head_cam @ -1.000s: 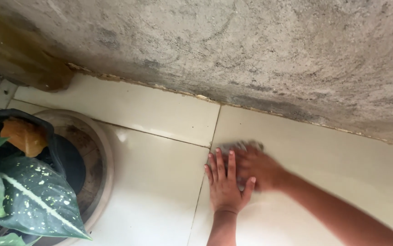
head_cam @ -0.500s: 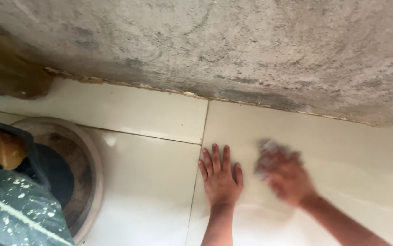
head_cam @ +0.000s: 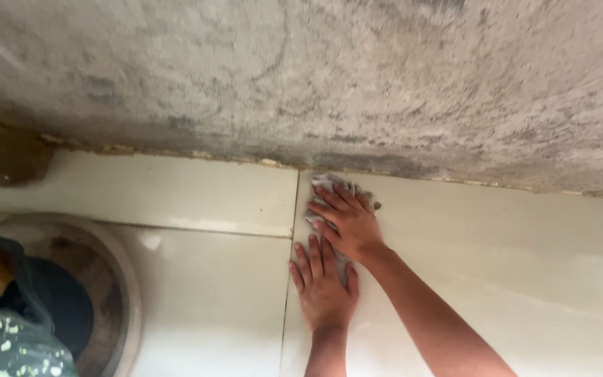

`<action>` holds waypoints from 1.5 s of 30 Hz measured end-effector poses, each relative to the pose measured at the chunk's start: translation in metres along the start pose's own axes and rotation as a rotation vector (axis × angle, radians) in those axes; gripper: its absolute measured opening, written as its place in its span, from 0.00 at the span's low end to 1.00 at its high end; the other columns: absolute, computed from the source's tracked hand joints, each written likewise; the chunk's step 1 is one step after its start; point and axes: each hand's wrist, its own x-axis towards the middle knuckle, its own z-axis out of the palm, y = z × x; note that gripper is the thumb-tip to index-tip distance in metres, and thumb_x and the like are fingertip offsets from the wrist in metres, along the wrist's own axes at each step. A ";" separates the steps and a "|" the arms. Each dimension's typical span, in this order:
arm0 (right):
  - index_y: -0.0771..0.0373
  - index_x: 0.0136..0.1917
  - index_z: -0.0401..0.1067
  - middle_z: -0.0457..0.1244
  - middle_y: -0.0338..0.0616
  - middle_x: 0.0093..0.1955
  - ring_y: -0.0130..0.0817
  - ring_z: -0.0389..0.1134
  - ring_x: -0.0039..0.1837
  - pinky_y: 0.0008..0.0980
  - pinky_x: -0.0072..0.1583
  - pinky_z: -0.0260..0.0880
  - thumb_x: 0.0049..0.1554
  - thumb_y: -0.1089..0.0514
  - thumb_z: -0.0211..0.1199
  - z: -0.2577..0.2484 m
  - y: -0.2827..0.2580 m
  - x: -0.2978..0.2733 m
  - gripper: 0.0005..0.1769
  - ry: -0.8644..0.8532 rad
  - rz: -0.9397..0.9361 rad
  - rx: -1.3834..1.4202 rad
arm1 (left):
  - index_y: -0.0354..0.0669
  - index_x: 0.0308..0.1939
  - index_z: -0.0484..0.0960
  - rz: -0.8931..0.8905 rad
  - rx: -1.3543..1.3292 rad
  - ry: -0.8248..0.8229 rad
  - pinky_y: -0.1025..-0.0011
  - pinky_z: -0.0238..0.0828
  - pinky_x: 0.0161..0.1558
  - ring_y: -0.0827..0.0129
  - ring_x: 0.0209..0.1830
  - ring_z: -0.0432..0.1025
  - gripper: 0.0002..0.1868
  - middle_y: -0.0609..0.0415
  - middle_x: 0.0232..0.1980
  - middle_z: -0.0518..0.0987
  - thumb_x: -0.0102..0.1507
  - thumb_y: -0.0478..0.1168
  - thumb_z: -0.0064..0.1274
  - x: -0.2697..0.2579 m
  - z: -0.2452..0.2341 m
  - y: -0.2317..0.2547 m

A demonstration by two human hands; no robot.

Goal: The person wipes a tiled floor with a cloth, moving across different tile patterns including mosaic and patterned tiles. They clean around a large potted plant and along the base of a wall.

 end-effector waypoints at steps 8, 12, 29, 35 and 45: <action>0.44 0.64 0.73 0.59 0.39 0.77 0.45 0.57 0.79 0.51 0.73 0.59 0.58 0.55 0.58 -0.043 0.124 -0.108 0.20 0.188 0.397 -0.184 | 0.46 0.76 0.54 0.054 0.071 0.133 0.49 0.32 0.75 0.51 0.81 0.39 0.38 0.50 0.80 0.51 0.66 0.57 0.38 -0.002 0.006 -0.002; 0.51 0.70 0.70 0.59 0.52 0.77 0.56 0.57 0.75 0.58 0.68 0.57 0.62 0.49 0.62 -0.040 0.135 -0.143 0.23 0.335 0.720 -0.412 | 0.46 0.76 0.54 0.047 0.097 0.089 0.49 0.33 0.75 0.50 0.81 0.39 0.38 0.50 0.80 0.50 0.65 0.58 0.38 0.000 0.005 -0.001; 0.46 0.67 0.70 0.59 0.42 0.75 0.50 0.55 0.77 0.56 0.72 0.54 0.53 0.47 0.64 -0.025 0.092 -0.072 0.27 0.091 0.146 -0.129 | 0.49 0.76 0.57 0.021 0.103 0.114 0.49 0.34 0.76 0.51 0.82 0.41 0.39 0.52 0.80 0.54 0.63 0.59 0.42 -0.001 0.006 0.001; 0.55 0.78 0.63 0.55 0.49 0.81 0.53 0.53 0.81 0.54 0.78 0.52 0.66 0.49 0.53 -0.076 0.227 -0.184 0.29 0.199 0.449 -0.401 | 0.48 0.77 0.55 0.028 0.170 0.104 0.49 0.34 0.76 0.50 0.81 0.41 0.40 0.51 0.80 0.52 0.64 0.59 0.39 -0.001 0.009 0.000; 0.46 0.70 0.65 0.52 0.47 0.78 0.61 0.48 0.76 0.70 0.67 0.46 0.46 0.35 0.66 -0.044 0.048 -0.128 0.41 0.048 0.295 -0.150 | 0.49 0.77 0.57 0.046 0.220 0.142 0.48 0.36 0.77 0.50 0.82 0.43 0.39 0.50 0.80 0.55 0.64 0.59 0.41 -0.003 0.011 0.000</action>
